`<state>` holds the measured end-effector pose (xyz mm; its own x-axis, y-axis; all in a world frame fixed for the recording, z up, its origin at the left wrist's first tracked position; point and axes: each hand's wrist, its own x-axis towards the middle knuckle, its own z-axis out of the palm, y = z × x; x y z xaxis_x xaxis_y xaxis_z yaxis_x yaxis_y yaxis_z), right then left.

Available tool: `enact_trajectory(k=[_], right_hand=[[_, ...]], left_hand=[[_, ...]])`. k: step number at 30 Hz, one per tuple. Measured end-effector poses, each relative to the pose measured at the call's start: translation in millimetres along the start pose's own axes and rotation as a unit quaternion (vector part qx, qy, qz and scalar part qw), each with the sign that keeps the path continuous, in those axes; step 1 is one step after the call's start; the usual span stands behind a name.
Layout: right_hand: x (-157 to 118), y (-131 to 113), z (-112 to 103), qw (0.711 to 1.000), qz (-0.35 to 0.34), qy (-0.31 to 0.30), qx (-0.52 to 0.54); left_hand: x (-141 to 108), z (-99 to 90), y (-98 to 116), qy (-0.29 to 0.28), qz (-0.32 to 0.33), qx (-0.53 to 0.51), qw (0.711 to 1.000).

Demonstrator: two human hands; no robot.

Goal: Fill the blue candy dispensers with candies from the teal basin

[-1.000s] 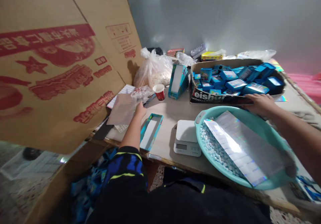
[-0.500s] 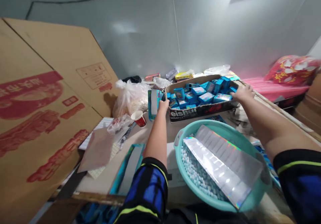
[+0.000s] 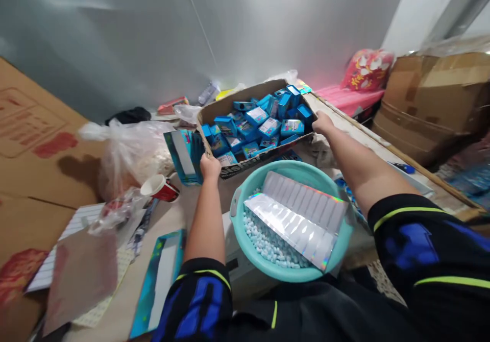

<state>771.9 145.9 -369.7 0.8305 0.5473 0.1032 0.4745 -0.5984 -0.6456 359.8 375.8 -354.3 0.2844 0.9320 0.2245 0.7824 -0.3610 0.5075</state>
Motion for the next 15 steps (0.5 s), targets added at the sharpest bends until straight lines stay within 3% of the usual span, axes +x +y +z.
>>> enact_trajectory(k=[6, 15], right_hand=[[-47.3, 16.6, -1.2, 0.999, 0.002, 0.031, 0.005], [-70.8, 26.9, 13.6, 0.996, -0.04, 0.072, 0.023]], left_hand=[[-37.5, 3.0, 0.8, 0.076, -0.022, -0.061, 0.995], [-42.0, 5.5, -5.1, 0.13, -0.022, -0.102, 0.986]])
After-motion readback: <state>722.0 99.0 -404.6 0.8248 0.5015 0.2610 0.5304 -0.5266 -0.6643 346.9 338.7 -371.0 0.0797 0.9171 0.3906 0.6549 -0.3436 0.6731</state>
